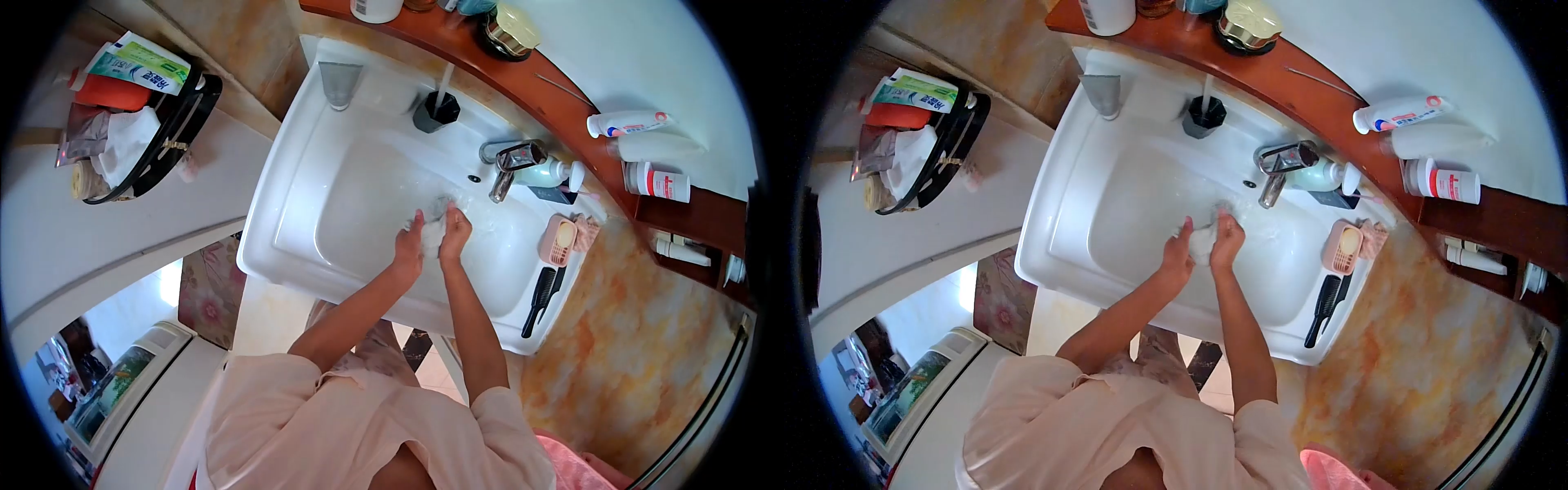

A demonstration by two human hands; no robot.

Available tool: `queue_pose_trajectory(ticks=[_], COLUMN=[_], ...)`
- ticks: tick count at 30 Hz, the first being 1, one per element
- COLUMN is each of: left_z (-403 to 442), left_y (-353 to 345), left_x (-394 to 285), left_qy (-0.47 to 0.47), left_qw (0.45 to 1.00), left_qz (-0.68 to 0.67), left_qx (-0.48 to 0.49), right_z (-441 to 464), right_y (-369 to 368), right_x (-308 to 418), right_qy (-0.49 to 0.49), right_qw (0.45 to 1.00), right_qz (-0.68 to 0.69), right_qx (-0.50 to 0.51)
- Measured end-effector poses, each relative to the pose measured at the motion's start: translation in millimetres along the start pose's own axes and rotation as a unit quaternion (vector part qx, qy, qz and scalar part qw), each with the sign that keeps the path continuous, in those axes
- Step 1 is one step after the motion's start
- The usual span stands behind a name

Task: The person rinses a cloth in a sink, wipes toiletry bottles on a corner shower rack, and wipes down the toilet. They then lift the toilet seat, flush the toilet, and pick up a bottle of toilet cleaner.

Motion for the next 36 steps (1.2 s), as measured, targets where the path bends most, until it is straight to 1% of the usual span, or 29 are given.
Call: queue_pose_trajectory(ticks=[2,3,5,6,7,8,9,10,12,13,15,16,17,18,21,23,24,26,27,29,30,32,33,36], left_z=[19,35,94,110,107,103,94,80,38,21,-12,-24,-37,-48,-71,-80,-89,-106,-114,-113,-114,-124,-132,-162], left_y=[14,25,72,87,87,86,80,68,36,21,-5,-12,-17,-22,-30,-36,-42,-51,-55,-55,-57,-61,-65,-76], left_x=[-3,0,29,33,21,10,-2,-14,-45,-56,-75,-82,-89,-95,-113,-122,-129,-146,-154,-167,-171,-177,-181,-189], left_qy=[-0.072,-0.108,-0.171,-0.202,-0.230,-0.258,-0.285,-0.273,-0.245,-0.278,-0.343,-0.352,-0.361,-0.371,-0.358,-0.365,-0.368,-0.354,-0.346,-0.356,-0.361,-0.414,-0.439,-0.486], left_qw=[0.995,0.989,0.966,0.950,0.934,0.917,0.897,0.903,0.907,0.893,0.855,0.848,0.841,0.833,0.804,0.778,0.764,0.778,0.784,0.777,0.773,0.735,0.715,0.668], left_qz=[0.070,0.103,0.194,0.240,0.272,0.303,0.333,0.319,0.291,0.269,0.219,0.226,0.232,0.239,0.291,0.292,0.292,0.238,0.211,0.267,0.294,0.330,0.348,0.350], left_qx=[0.017,0.024,0.006,-0.002,0.017,0.036,0.054,0.096,0.183,0.229,0.320,0.326,0.331,0.335,0.375,0.420,0.442,0.461,0.471,0.446,0.431,0.424,0.419,0.441], right_z=[31,35,22,15,15,14,3,-11,-36,-45,-54,-60,-64,-69,-88,-108,-113,-119,-113,-102,-101,-101,-100,-104], right_y=[13,20,29,36,42,47,48,46,27,19,6,3,5,9,27,40,48,65,77,98,101,103,105,115], right_x=[-58,-77,-77,-77,-79,-85,-65,-39,17,45,78,93,106,117,154,184,192,206,205,195,192,180,177,190], right_qy=[-0.059,-0.113,-0.150,-0.167,-0.085,-0.041,0.002,0.043,0.128,0.172,0.163,0.160,0.128,0.151,0.235,0.308,0.325,0.359,0.296,0.166,0.136,0.072,0.057,0.115], right_qw=[0.990,0.976,0.986,0.986,0.988,0.990,0.989,0.987,0.977,0.967,0.958,0.952,0.954,0.951,0.937,0.918,0.918,0.914,0.942,0.980,0.983,0.982,0.983,0.977], right_qz=[0.121,0.183,0.072,0.016,-0.123,-0.133,-0.143,-0.153,-0.147,-0.143,-0.151,-0.155,-0.154,-0.158,-0.173,-0.183,-0.172,-0.151,-0.107,-0.016,0.005,0.047,0.062,0.125], right_qx=[-0.031,-0.027,0.009,0.027,0.043,0.038,0.033,0.028,0.091,0.119,0.180,0.211,0.222,0.217,0.194,0.168,0.151,0.115,0.112,0.109,0.127,0.166,0.163,0.132])
Point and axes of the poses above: each hand's wrist, its own z-axis towards the middle knuckle, its own y-axis out of the back of the hand, x = y × z, the point moved 6 cm from there along z, towards the middle knuckle, and after that the axes turned 13 degrees about -y, right-handed, at the moved point
